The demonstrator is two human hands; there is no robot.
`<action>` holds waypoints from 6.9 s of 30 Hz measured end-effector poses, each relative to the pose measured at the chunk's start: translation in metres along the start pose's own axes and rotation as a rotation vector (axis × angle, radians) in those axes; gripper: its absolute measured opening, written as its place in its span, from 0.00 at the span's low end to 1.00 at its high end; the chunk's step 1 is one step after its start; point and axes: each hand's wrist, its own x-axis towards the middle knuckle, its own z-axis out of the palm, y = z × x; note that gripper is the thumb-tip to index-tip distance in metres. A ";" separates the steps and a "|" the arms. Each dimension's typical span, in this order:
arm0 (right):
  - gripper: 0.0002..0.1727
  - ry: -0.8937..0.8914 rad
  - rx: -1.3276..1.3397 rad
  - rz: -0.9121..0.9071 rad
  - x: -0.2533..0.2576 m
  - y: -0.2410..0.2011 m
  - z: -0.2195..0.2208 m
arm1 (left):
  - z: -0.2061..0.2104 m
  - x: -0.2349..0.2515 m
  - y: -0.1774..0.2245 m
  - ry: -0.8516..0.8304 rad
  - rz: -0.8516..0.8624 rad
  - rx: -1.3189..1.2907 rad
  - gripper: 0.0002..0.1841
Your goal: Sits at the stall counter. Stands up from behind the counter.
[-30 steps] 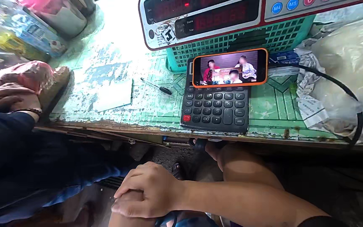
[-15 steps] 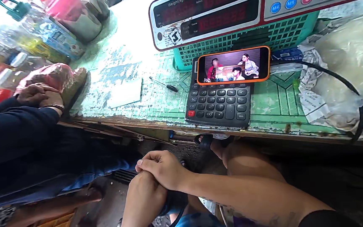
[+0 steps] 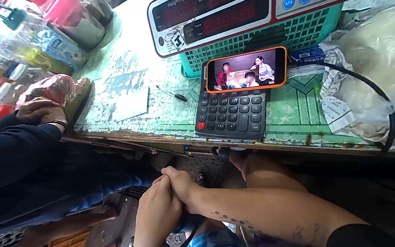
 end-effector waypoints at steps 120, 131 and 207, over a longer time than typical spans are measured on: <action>0.25 0.033 0.274 -0.123 -0.002 -0.014 -0.005 | 0.009 0.016 0.008 0.078 0.018 -0.128 0.08; 0.25 0.035 0.262 -0.120 -0.003 -0.015 -0.005 | 0.010 0.017 0.008 0.078 0.017 -0.123 0.08; 0.26 0.055 -0.450 0.278 0.058 0.125 -0.031 | -0.030 0.009 -0.021 -0.554 -0.266 -0.094 0.31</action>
